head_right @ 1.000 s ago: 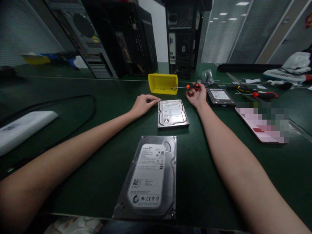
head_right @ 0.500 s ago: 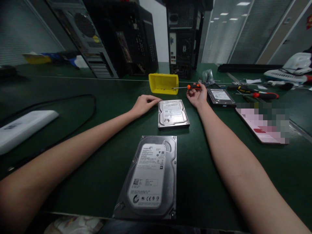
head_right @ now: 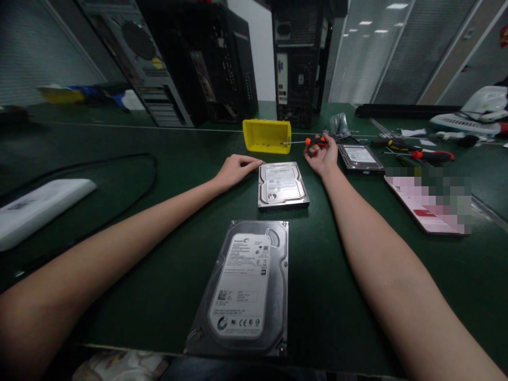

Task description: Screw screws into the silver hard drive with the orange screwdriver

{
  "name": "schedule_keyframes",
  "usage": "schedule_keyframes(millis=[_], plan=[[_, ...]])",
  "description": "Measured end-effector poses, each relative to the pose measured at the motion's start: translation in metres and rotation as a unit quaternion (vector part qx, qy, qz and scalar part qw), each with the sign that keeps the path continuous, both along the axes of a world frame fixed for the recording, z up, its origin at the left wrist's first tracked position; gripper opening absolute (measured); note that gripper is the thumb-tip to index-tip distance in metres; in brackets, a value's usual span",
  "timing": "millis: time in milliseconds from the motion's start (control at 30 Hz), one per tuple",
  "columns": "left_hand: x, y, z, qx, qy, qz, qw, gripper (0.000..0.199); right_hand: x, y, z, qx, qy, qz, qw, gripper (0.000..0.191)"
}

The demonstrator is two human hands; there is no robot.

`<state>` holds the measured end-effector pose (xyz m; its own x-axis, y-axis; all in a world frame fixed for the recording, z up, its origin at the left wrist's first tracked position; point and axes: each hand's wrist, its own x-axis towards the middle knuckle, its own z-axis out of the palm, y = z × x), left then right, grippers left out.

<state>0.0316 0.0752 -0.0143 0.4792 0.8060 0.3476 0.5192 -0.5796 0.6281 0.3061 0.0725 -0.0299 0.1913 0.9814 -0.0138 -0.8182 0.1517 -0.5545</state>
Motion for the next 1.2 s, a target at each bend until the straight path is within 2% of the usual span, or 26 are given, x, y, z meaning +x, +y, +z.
schedule_keyframes(millis=[467,1200], plan=[[-0.0001,0.0023,-0.0002,-0.020,-0.020,-0.014,0.999,0.031,-0.0021,-0.0020,0.0015,0.005,-0.003,0.000,1.000,0.022],[0.0008,-0.0039,0.0040,-0.051,-0.029,0.010,0.998,0.029,-0.0032,-0.0040,0.0035,-0.005,-0.018,-0.010,1.000,0.024]])
